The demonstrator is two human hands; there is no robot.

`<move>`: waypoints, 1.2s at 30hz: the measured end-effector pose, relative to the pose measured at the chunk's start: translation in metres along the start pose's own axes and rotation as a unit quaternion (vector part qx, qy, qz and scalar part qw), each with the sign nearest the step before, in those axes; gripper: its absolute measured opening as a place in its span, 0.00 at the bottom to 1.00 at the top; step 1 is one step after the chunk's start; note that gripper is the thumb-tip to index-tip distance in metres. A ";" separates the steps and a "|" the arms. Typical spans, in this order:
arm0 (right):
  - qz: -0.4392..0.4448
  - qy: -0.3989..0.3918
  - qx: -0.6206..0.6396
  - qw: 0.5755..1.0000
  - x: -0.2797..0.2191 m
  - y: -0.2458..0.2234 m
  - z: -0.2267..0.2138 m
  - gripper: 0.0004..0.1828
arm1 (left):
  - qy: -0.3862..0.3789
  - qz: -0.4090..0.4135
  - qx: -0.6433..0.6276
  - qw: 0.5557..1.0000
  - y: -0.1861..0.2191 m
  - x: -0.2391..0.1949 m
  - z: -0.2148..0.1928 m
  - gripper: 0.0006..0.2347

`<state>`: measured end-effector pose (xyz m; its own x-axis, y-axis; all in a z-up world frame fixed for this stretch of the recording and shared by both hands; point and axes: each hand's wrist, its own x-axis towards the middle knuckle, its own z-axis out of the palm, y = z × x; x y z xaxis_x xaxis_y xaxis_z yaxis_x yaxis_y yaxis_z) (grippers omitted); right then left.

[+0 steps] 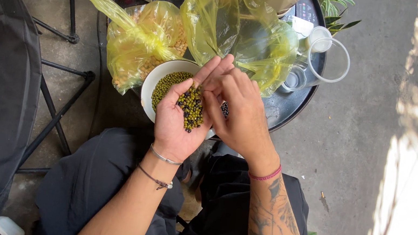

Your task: The person holds a mixture of green and black seeds in their left palm and uses their right hand to pick out the black seeds, placing them into a white cup on the table. The person continues this sorting process throughout the video.

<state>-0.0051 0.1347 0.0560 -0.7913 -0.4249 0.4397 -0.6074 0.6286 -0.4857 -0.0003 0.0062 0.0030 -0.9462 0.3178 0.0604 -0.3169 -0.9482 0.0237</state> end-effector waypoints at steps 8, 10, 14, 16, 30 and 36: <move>0.039 0.113 0.055 0.991 -0.018 0.000 -0.030 0.07 | -0.026 0.025 -0.031 0.999 0.004 -0.004 0.003 0.21; 0.050 0.115 0.052 0.991 -0.018 0.000 -0.026 0.10 | -0.034 0.024 -0.029 0.999 0.003 -0.004 0.004 0.21; 0.036 0.087 0.065 0.993 -0.010 -0.007 -0.016 0.03 | -0.014 0.024 -0.028 0.999 0.005 -0.004 0.007 0.22; 0.025 0.077 0.081 0.993 -0.006 -0.010 -0.012 0.03 | -0.008 0.026 -0.028 0.999 0.006 -0.004 0.008 0.23; 0.037 0.064 0.080 0.994 -0.006 -0.014 0.003 0.08 | -0.073 0.042 -0.010 0.996 0.005 -0.005 0.003 0.19; 0.042 0.062 0.093 0.993 -0.004 -0.016 0.002 0.07 | -0.073 0.049 0.009 0.996 0.004 -0.004 0.000 0.20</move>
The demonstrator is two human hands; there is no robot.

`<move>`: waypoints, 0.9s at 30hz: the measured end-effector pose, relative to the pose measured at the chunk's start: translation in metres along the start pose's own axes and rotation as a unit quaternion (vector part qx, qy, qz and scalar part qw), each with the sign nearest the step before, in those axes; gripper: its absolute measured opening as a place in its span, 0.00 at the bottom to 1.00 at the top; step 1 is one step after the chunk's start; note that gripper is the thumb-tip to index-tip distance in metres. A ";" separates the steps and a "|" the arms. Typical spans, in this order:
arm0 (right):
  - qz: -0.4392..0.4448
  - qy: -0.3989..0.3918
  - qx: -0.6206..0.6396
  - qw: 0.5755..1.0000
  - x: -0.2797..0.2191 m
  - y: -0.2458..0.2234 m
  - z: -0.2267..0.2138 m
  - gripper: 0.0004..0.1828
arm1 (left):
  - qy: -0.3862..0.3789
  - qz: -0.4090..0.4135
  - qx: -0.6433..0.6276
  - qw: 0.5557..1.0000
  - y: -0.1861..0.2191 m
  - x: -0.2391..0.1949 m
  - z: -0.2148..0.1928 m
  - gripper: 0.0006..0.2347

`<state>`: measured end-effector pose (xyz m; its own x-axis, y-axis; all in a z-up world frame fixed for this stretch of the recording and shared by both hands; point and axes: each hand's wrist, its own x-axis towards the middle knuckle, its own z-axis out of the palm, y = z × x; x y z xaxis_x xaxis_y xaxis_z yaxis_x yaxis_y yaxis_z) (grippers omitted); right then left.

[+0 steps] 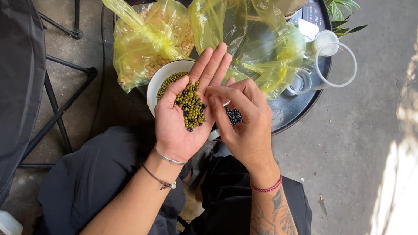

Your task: The person holds a mixture of green and black seeds in their left palm and uses their right hand to pick out the black seeds, placing them into a white cup on the table. The person continues this sorting process throughout the video.

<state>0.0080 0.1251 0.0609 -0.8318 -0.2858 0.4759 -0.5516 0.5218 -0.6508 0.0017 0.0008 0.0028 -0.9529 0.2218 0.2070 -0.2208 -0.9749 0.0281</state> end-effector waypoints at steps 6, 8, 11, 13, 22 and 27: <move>0.062 0.063 0.001 0.996 -0.003 0.005 -0.003 0.04 | 0.116 0.010 -0.101 0.988 0.014 0.005 0.011 0.22; 0.066 0.058 -0.002 0.996 -0.003 0.010 -0.003 0.05 | 0.134 0.027 -0.118 0.984 0.021 0.005 0.015 0.21; 0.075 0.016 -0.006 0.997 -0.003 0.019 -0.003 0.05 | 0.157 0.055 -0.139 0.976 0.033 0.005 0.023 0.20; 0.079 -0.023 -0.005 0.997 -0.004 0.025 -0.001 0.06 | 0.162 0.068 -0.143 0.974 0.041 0.005 0.027 0.21; 0.069 -0.155 -0.191 0.967 -0.012 0.047 0.039 0.10 | 0.162 0.117 -0.139 0.970 0.053 0.004 0.032 0.23; 0.065 -0.167 -0.261 0.949 -0.012 0.055 0.054 0.07 | 0.164 0.126 -0.143 0.968 0.061 0.004 0.033 0.23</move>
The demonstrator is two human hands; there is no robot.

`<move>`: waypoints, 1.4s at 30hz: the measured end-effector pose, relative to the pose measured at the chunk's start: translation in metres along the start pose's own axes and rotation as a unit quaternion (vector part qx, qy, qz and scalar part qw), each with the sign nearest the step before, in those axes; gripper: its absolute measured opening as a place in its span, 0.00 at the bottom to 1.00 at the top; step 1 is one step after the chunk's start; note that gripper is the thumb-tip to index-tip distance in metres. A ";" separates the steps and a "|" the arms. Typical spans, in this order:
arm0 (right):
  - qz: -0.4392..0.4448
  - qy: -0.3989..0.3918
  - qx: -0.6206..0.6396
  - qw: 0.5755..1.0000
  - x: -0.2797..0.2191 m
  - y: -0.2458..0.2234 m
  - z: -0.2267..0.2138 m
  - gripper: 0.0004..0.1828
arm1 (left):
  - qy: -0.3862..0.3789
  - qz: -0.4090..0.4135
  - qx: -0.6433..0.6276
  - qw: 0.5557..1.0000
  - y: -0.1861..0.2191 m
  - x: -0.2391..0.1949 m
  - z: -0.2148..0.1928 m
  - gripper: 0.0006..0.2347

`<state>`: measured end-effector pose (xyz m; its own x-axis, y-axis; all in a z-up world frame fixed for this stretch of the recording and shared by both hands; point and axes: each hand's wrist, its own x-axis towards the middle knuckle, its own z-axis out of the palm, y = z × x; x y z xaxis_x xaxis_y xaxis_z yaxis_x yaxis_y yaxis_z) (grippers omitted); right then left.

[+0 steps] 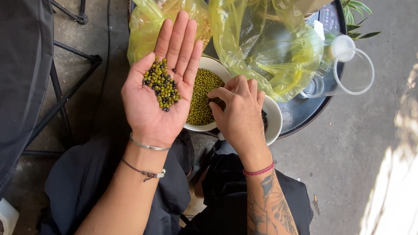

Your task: The person holds a mixture of green and black seeds in their left palm and uses their right hand to pick out the black seeds, placing them into a white cup on the table. The person continues this sorting process throughout the video.

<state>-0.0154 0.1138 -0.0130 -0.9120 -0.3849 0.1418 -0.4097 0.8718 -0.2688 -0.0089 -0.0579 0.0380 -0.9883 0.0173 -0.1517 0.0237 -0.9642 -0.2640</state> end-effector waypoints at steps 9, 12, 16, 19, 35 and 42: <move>-0.016 0.008 -0.012 1.000 0.001 -0.005 0.000 0.04 | -0.011 0.007 -0.015 1.000 0.009 -0.002 0.006 0.23; -0.020 -0.007 -0.012 1.000 0.001 -0.004 -0.002 0.09 | -0.014 0.003 -0.008 1.000 0.010 0.000 0.002 0.23; -0.028 -0.015 -0.008 0.999 0.000 -0.003 -0.004 0.10 | -0.012 0.005 -0.005 1.000 0.010 0.001 -0.001 0.22; -0.029 -0.019 0.005 0.999 0.000 -0.001 -0.003 0.09 | -0.017 0.003 -0.004 1.000 0.009 0.002 -0.004 0.23; -0.030 -0.034 0.046 0.998 0.001 0.000 -0.020 0.08 | -0.007 0.004 0.010 1.000 0.007 0.003 -0.008 0.23; -0.053 -0.067 0.056 0.995 -0.001 0.005 -0.023 0.10 | -0.014 -0.008 -0.004 1.000 0.005 0.005 -0.015 0.22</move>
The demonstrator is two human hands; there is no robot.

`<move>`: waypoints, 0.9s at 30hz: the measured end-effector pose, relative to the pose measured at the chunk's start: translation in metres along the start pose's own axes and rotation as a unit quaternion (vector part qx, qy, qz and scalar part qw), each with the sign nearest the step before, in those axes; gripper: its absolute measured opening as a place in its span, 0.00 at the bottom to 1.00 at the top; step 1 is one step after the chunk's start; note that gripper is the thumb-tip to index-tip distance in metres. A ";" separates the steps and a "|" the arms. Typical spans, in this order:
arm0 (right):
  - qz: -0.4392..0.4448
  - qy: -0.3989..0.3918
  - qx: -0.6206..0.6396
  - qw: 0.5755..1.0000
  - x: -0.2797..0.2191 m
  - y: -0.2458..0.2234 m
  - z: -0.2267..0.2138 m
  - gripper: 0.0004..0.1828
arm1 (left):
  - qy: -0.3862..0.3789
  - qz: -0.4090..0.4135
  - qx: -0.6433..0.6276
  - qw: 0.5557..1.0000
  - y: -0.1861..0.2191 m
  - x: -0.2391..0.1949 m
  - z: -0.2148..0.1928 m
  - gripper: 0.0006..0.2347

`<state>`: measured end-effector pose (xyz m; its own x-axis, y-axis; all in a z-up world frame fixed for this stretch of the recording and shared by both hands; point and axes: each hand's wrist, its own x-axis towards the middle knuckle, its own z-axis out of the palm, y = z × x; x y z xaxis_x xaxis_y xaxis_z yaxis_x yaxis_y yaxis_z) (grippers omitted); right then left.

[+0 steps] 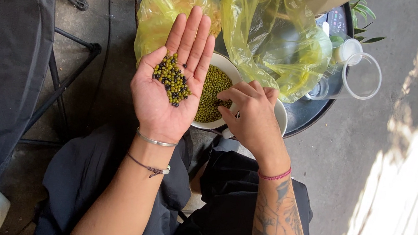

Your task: The person holds a mixture of green and black seeds in their left palm and uses their right hand to pick out the black seeds, placing them into a white cup on the table. The person continues this sorting process throughout the video.

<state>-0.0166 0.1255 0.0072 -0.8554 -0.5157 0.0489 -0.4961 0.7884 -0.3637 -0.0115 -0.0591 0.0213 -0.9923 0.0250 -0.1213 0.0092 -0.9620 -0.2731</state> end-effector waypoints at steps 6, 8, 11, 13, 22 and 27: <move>-0.007 -0.005 -0.073 0.997 0.007 0.003 0.017 0.02 | 0.003 -0.002 0.010 1.000 0.000 -0.001 0.001 0.21; -0.004 -0.008 -0.081 0.997 0.008 0.002 0.018 0.02 | 0.002 -0.001 0.008 1.000 0.000 -0.001 0.002 0.21; -0.006 -0.003 -0.086 0.996 0.008 0.002 0.019 0.02 | 0.002 -0.001 0.005 1.000 0.001 -0.001 0.000 0.21; -0.014 0.005 -0.083 0.996 0.008 0.001 0.018 0.03 | 0.000 0.000 0.006 1.000 0.001 -0.001 0.000 0.21; -0.019 0.003 -0.091 0.996 0.009 0.000 0.019 0.11 | 0.004 -0.001 0.000 1.000 0.001 -0.002 0.002 0.22; -0.039 0.009 -0.075 0.996 0.007 0.003 0.019 0.12 | 0.008 0.000 0.009 1.000 0.000 -0.001 0.000 0.22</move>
<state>-0.0213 0.1180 -0.0116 -0.8154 -0.5722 0.0877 -0.5763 0.7883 -0.2157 -0.0106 -0.0595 0.0218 -0.9901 0.0288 -0.1373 0.0073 -0.9668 -0.2553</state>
